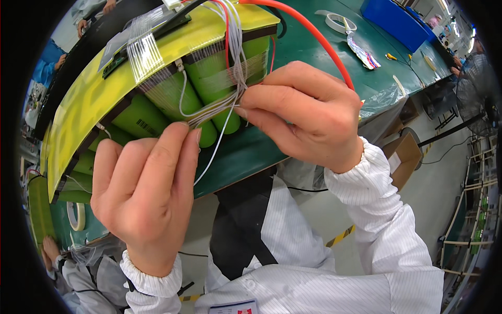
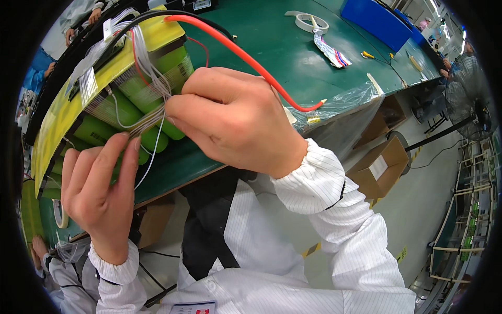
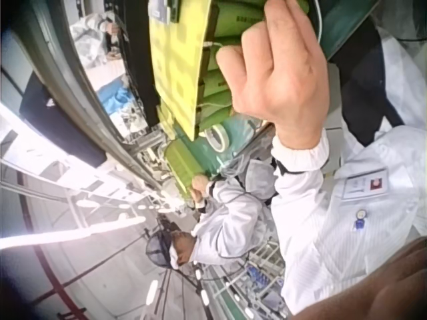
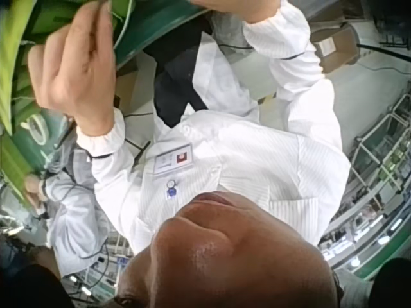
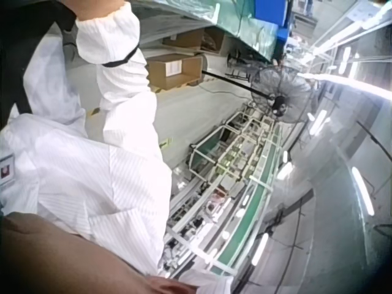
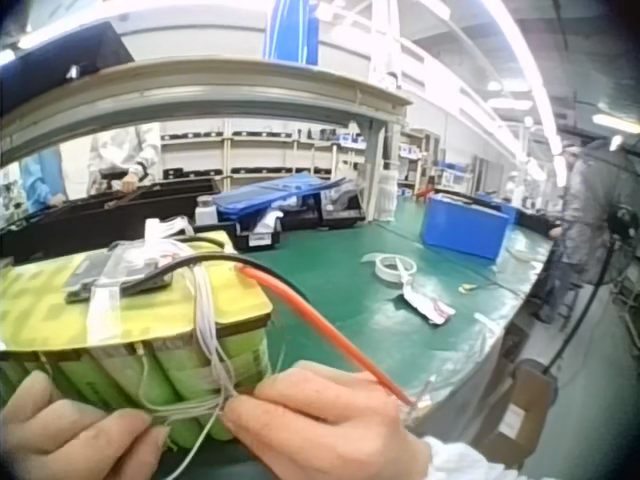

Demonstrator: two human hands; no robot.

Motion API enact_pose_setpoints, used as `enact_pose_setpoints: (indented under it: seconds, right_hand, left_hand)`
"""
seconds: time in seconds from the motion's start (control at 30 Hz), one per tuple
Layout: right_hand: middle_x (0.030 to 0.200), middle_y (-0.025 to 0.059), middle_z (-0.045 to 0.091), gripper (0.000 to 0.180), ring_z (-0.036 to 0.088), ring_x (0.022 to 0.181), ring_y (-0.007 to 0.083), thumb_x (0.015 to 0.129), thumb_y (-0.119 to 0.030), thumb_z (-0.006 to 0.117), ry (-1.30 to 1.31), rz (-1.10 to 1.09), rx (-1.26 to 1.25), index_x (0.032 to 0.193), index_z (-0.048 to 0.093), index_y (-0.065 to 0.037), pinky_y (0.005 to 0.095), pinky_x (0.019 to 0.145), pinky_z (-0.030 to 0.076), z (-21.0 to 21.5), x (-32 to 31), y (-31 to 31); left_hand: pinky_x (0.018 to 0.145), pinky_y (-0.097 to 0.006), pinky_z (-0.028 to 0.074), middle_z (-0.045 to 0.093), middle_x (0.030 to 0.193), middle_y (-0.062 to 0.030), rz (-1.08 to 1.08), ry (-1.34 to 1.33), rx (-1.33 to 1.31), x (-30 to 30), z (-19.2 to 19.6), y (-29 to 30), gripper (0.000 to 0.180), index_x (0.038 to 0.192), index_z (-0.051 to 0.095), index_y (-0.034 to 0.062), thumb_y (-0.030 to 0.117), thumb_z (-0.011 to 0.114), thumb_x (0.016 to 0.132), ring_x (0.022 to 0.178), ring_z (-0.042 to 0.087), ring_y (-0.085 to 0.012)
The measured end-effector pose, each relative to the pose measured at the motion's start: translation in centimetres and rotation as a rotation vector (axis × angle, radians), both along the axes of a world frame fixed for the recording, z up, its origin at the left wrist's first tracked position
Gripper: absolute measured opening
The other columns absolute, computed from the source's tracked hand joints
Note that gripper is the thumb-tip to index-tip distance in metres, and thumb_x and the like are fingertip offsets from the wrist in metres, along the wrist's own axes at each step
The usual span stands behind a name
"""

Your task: The person organizes and secures white wires on a green battery pack using clear adhesive tape. They carefully align the wires along the length of the battery cells and wrap the tape around the bundle to hold them in place.

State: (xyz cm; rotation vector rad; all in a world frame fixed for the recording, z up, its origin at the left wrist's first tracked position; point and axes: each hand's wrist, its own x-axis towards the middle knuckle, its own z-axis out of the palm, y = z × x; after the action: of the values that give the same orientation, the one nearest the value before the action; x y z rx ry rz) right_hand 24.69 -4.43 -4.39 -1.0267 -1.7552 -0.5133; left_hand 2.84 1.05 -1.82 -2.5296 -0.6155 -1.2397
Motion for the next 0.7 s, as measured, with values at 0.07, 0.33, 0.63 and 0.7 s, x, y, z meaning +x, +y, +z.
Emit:
enact_pose_setpoints:
  seconds: [0.07, 0.33, 0.63, 0.7]
  right_hand:
    - [0.082, 0.0069, 0.067, 0.023, 0.065, 0.066, 0.0179, 0.067, 0.004, 0.086, 0.052, 0.0, -0.039, 0.087, 0.076, -0.004, 0.0282, 0.055, 0.053, -0.2, -0.3, -0.1]
    - [0.077, 0.0048, 0.062, 0.021, 0.062, 0.064, 0.0198, 0.067, 0.001, 0.083, 0.163, -0.03, -0.008, 0.084, 0.073, -0.006, 0.0305, 0.055, 0.05, -0.8, -1.1, 0.2]
    - [0.072, 0.0044, 0.061, 0.018, 0.059, 0.057, 0.0213, 0.066, -0.003, 0.082, 0.243, -0.123, -0.066, 0.079, 0.07, -0.008, 0.0321, 0.049, 0.045, -0.3, -1.4, -0.4]
    - [0.071, 0.0052, 0.061, 0.018, 0.058, 0.055, 0.0212, 0.067, -0.005, 0.083, 0.269, -0.167, -0.118, 0.078, 0.07, -0.007, 0.0319, 0.048, 0.045, -0.2, -1.5, -0.9]
  left_hand:
    - [0.055, -0.031, 0.04, 0.065, 0.074, -0.0046, 0.0, -0.006, 0.0, 0.1, -0.2, 0.1, 0.026, 0.093, 0.077, 0.0023, -0.003, 0.087, 0.069, 0.063, 0.051, -0.0177]
    - [0.056, -0.03, 0.04, 0.065, 0.073, -0.0043, 0.022, -0.016, 0.003, 0.4, 0.0, 0.0, 0.022, 0.09, 0.076, 0.0024, -0.002, 0.086, 0.07, 0.063, 0.052, -0.0176]
    - [0.055, -0.03, 0.038, 0.061, 0.068, -0.0024, 0.118, -0.052, -0.059, 1.5, 0.0, -0.5, 0.017, 0.083, 0.071, 0.0026, -0.001, 0.085, 0.073, 0.06, 0.049, -0.0153]
    - [0.055, -0.03, 0.037, 0.061, 0.068, -0.0025, 0.115, -0.067, -0.068, 1.7, 0.0, -0.6, 0.017, 0.084, 0.071, 0.0026, -0.001, 0.084, 0.074, 0.06, 0.049, -0.0154]
